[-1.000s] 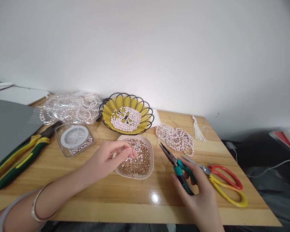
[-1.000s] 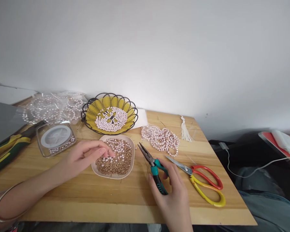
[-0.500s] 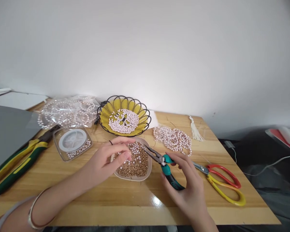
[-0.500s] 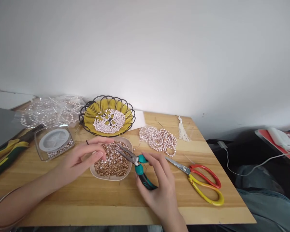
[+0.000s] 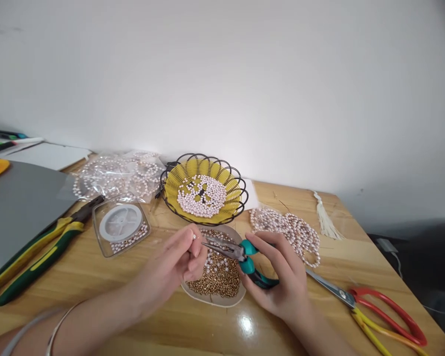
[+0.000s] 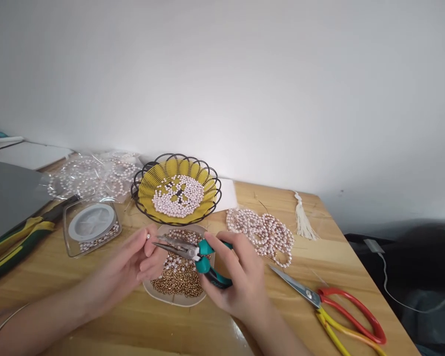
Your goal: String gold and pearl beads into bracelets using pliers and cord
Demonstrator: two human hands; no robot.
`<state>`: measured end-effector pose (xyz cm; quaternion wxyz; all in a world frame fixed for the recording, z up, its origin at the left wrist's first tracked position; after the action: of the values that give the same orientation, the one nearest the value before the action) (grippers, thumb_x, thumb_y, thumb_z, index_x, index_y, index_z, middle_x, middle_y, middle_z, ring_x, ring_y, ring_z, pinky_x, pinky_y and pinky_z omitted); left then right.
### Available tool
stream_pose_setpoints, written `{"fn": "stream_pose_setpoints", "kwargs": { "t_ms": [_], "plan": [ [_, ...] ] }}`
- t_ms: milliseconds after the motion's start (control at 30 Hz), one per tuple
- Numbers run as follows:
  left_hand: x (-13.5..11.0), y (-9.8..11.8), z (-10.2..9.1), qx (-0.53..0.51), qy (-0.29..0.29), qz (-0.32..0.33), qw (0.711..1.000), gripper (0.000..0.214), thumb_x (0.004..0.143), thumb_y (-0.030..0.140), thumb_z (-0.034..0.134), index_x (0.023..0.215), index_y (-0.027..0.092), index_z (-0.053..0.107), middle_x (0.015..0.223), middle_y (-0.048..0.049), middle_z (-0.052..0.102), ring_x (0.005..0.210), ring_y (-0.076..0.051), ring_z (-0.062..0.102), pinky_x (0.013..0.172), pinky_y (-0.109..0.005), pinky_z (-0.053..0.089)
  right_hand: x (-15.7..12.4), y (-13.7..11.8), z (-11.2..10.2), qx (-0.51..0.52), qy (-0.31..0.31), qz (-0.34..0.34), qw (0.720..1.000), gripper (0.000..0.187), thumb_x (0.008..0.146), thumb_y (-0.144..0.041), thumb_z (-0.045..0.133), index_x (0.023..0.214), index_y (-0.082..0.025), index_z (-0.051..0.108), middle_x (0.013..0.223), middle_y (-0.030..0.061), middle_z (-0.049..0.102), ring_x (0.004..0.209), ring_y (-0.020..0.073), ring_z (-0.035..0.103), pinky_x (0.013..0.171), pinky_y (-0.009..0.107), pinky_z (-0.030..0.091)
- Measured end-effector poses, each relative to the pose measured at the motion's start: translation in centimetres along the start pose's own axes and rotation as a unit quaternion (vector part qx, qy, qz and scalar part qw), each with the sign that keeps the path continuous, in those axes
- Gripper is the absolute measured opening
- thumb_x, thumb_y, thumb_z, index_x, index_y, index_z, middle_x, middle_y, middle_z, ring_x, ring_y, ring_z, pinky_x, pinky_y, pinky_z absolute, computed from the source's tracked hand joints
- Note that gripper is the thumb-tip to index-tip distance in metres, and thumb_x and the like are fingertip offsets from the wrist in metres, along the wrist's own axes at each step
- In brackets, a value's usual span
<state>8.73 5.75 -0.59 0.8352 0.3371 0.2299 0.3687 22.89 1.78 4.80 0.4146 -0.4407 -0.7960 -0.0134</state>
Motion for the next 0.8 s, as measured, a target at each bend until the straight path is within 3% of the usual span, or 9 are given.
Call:
{"fn": "stream_pose_setpoints", "kwargs": {
  "t_ms": [233,433,633,800],
  "plan": [
    [-0.6,-0.9,0.2,-0.007,0.005,-0.019,1.000,0.044,0.099,0.057,0.058,0.078,0.020,0.046,0.066,0.0064,0.041,0.057,-0.009,0.028,0.059,-0.025,0.024,-0.3,-0.2,0.0,-0.012,-0.006,-0.016,1.000,0.067,0.080,-0.010,0.070,0.144,-0.017,0.052,0.109,0.0144,0.061,0.093,0.0266,0.062,0.072,0.041,0.057],
    [-1.1,-0.6,-1.1,0.099,0.039,0.034,0.994,0.042,0.099,0.059,0.055,0.082,0.021,0.054,0.070,0.0043,0.044,0.062,-0.011,0.034,0.059,-0.024,0.029,-0.4,-0.6,-0.3,-0.030,0.005,-0.035,0.999,0.072,0.082,-0.009,0.068,0.150,-0.020,0.049,0.105,0.0128,0.062,0.088,0.0250,0.064,0.066,0.037,0.057],
    [-1.1,-0.5,-1.6,0.153,0.060,0.041,0.986,0.038,0.099,0.061,0.054,0.092,0.024,0.058,0.070,0.0045,0.044,0.061,-0.011,0.035,0.057,-0.022,0.033,-0.6,-0.4,-0.4,-0.035,0.000,-0.031,0.999,0.072,0.082,-0.009,0.069,0.150,-0.020,0.049,0.106,0.0133,0.062,0.088,0.0252,0.065,0.066,0.037,0.058],
    [-1.5,1.1,-1.5,0.245,0.083,0.086,0.962,0.037,0.097,0.060,0.057,0.095,0.024,0.063,0.068,0.0042,0.046,0.060,-0.012,0.036,0.059,-0.023,0.040,-0.9,-0.3,-0.4,-0.025,-0.010,-0.021,0.999,0.066,0.083,-0.011,0.067,0.147,-0.020,0.051,0.107,0.0134,0.063,0.088,0.0249,0.066,0.066,0.037,0.059]
  ]
}}
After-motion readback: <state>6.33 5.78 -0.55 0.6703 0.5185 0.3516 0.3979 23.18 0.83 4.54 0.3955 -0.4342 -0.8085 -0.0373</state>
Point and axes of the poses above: each hand's wrist, its own x-axis towards the middle knuckle, its own z-axis out of the palm, y = z × x, the point moved 10 cm from there along x, towards the middle knuckle
